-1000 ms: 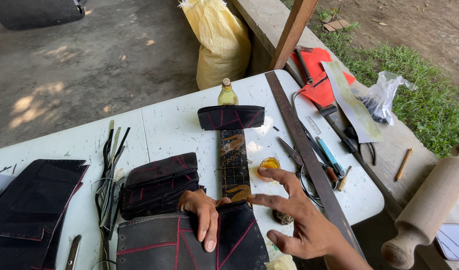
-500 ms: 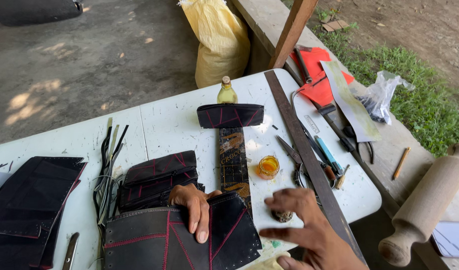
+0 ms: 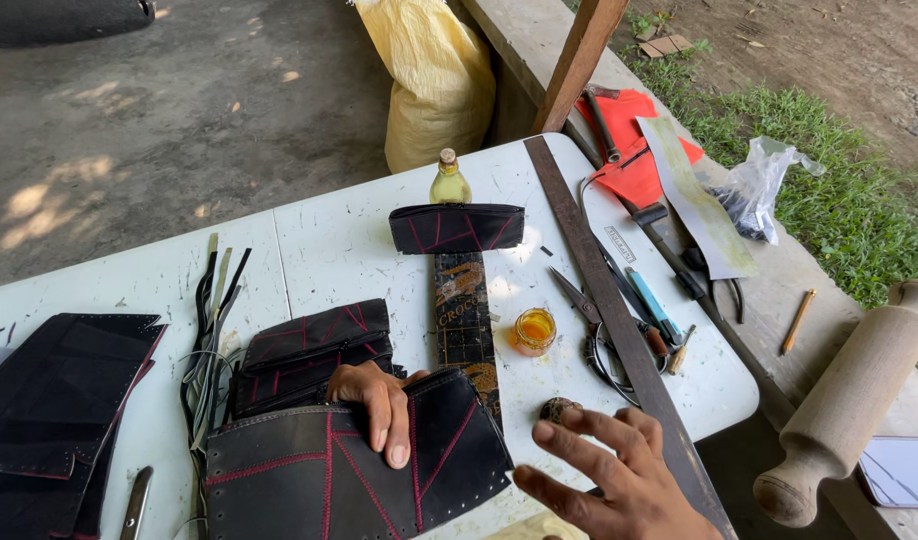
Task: The person repeatedly applies a yellow substance from a small jar to the edges and surfaces of black leather wallets using their fingers. They handle the wallets one at a time, turning them over and rubbing the conditioner into the seams and corners before placing them back on the table.
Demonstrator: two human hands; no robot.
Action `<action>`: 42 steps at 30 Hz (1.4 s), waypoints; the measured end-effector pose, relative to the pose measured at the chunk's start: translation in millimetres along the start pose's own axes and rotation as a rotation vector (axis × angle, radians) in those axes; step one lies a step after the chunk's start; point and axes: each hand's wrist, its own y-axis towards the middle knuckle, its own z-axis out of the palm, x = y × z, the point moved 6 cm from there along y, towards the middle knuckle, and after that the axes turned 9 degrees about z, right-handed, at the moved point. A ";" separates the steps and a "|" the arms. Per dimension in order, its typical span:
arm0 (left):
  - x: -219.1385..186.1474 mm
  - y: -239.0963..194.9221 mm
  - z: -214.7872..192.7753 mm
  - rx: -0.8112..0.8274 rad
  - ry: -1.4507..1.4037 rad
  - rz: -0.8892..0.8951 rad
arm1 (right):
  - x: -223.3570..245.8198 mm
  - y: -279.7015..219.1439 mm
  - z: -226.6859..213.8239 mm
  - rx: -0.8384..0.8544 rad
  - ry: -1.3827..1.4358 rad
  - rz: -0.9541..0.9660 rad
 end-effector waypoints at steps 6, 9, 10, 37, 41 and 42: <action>-25.0 -17.1 36.1 -0.831 0.824 0.122 | -97.4 43.0 50.7 0.170 -0.137 0.383; -30.1 2.6 65.6 -0.660 1.526 -0.153 | -124.8 67.5 91.2 0.363 -0.249 0.405; -23.7 8.2 65.0 -0.612 1.601 -0.210 | -130.1 71.8 99.6 0.423 -0.267 0.388; 55.2 5.3 90.7 -0.119 2.054 -0.306 | -71.5 91.0 43.9 0.316 0.958 0.303; 53.6 0.2 88.5 -0.149 2.006 -0.333 | -68.5 89.3 39.4 0.278 0.768 0.267; 50.7 -0.3 88.6 -0.160 1.997 -0.339 | -67.0 87.3 37.7 0.272 0.715 0.254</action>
